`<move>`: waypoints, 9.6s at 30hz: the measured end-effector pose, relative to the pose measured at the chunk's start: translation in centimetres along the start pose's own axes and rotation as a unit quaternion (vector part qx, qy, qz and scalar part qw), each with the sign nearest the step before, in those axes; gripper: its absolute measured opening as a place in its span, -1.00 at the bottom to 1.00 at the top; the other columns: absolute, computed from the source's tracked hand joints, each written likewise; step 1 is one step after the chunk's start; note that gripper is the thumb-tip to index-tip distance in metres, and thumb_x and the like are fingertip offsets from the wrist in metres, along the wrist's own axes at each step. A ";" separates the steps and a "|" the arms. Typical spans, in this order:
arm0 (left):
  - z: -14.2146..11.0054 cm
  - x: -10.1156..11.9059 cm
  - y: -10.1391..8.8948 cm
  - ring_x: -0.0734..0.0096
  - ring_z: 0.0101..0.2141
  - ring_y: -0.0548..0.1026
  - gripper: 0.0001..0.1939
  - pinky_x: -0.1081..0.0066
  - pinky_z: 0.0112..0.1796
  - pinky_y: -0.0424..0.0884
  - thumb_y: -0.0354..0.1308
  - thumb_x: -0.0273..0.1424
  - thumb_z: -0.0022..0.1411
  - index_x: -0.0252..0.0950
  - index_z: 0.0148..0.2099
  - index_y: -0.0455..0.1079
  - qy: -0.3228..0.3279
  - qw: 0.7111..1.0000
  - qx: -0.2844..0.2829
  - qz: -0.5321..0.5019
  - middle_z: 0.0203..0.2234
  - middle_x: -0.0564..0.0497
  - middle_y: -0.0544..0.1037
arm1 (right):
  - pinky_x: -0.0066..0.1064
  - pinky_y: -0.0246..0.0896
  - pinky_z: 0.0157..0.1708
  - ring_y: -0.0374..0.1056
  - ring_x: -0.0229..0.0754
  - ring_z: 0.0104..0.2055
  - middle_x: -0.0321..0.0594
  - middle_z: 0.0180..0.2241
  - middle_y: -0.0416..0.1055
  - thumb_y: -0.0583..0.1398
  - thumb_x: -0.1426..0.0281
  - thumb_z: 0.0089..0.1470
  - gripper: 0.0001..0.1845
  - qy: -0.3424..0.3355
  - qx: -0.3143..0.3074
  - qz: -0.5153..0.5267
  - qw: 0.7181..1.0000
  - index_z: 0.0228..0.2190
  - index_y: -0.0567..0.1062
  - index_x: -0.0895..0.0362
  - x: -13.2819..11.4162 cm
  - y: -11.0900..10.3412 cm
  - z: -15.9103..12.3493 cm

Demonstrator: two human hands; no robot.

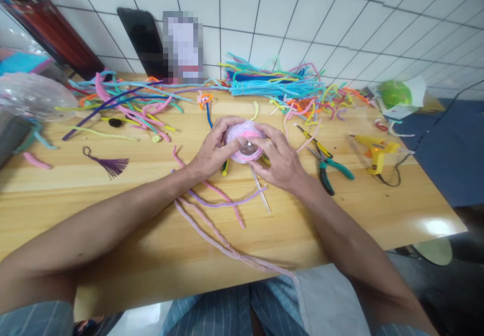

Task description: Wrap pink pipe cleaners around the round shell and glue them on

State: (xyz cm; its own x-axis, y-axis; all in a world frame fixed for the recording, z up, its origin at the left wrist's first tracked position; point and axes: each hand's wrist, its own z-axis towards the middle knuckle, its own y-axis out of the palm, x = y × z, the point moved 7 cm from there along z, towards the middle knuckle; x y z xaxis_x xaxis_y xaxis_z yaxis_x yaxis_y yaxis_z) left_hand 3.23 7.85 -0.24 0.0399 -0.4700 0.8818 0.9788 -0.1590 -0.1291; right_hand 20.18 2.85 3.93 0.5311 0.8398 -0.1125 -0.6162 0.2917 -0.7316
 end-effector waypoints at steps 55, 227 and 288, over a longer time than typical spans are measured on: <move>0.2 -0.5 -0.1 0.25 0.03 0.54 -0.42 0.28 0.03 0.49 0.36 0.07 0.25 -0.17 0.06 0.27 -0.026 0.999 0.045 -0.018 0.03 -0.07 0.52 | -0.14 0.55 0.02 0.54 0.00 0.04 -0.01 0.02 0.58 0.25 0.40 0.35 -0.61 0.040 0.036 -0.071 0.996 0.17 0.55 0.06 0.7 -1.3 -0.9; 0.2 1.4 0.3 0.20 -0.02 0.48 -0.57 0.20 0.03 0.45 0.31 -0.11 0.24 -0.23 0.03 0.34 -0.038 0.984 0.064 0.162 -0.04 -0.08 0.50 | -0.38 0.49 -0.21 0.55 -0.21 -0.24 -0.23 -0.27 0.63 0.22 0.59 0.29 -0.73 0.145 0.128 0.050 0.980 -0.14 0.64 0.04 0.2 -1.5 -0.6; 0.4 1.0 0.2 0.25 -0.06 0.55 -0.50 0.22 0.02 0.54 0.31 0.04 0.28 -0.16 0.03 0.29 -0.058 0.989 0.046 0.127 -0.04 -0.04 0.52 | -0.34 0.55 -0.12 0.61 -0.18 -0.19 -0.20 -0.25 0.67 0.22 0.57 0.28 -0.72 0.138 0.110 0.003 0.984 -0.13 0.67 0.03 -0.1 -1.5 -1.0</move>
State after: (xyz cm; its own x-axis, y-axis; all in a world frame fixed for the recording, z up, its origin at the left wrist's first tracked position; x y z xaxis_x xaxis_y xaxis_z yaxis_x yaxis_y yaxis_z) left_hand 3.51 7.69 0.82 0.3047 -0.3813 0.8728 0.9480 0.0331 -0.3165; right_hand 21.55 1.87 4.37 0.6466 0.6939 -0.3168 -0.7143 0.4051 -0.5707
